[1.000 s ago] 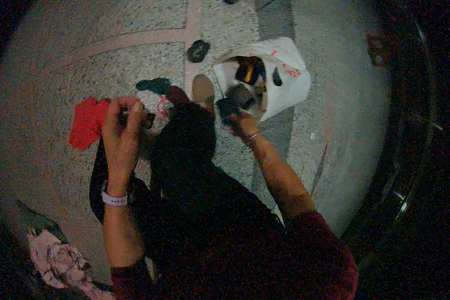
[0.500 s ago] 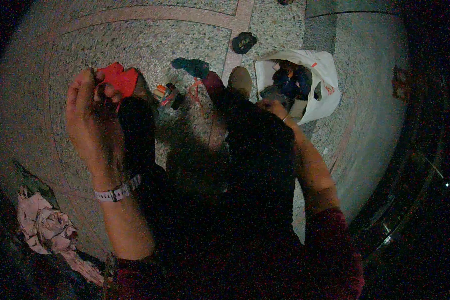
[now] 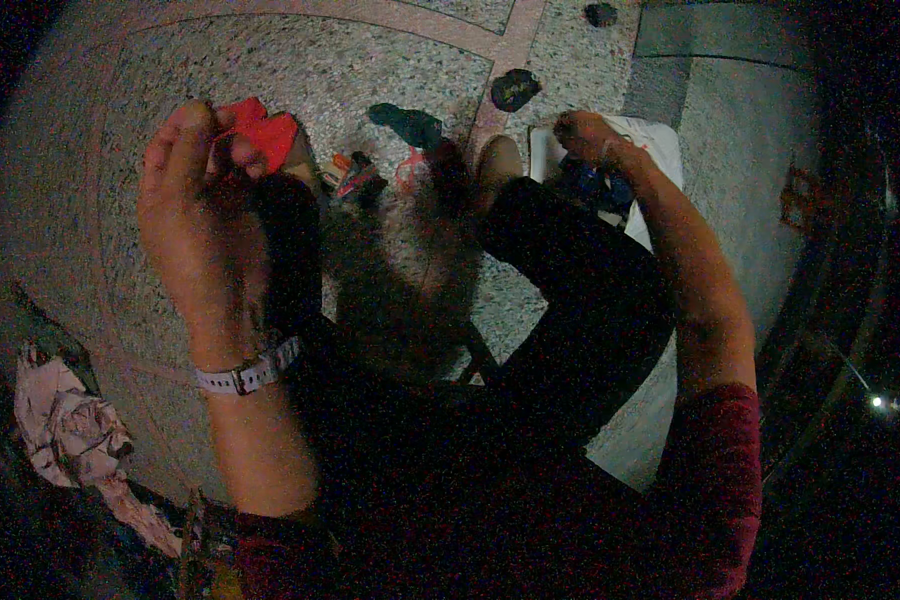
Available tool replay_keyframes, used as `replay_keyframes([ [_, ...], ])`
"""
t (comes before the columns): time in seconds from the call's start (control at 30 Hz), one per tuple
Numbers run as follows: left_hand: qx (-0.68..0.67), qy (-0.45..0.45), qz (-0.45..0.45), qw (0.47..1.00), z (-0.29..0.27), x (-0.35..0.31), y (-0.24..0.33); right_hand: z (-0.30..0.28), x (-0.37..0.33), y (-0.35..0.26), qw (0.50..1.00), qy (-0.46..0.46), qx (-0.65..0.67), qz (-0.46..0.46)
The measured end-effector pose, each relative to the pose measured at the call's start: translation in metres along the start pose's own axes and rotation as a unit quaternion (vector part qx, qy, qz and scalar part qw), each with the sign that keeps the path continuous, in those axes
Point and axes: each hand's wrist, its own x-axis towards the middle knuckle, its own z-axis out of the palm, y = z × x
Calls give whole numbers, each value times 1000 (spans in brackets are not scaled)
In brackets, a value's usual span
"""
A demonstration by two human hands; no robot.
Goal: The person sorts a variety of socks, picking them up from the floor and holding them for view.
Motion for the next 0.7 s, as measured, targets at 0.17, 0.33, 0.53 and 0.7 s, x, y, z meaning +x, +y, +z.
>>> replay_keyframes([
  [0.17, -50, -12, 10, 999, 4, -19, 5, 137, 67, -8, 982, -89, -96, -137],
  [0.33, 21, 111, 19, 993, 34, -35, 19, 183, 41, -113, 997, -56, 57, -18],
  [0.53, -28, 20, -58, 998, 37, -43, 52, 211, 6, -134, 994, -58, 70, 55],
  [0.7, -7, -33, -35, 999, 44, -43, 52, 212, -4, -130, 992, -71, 90, 55],
])
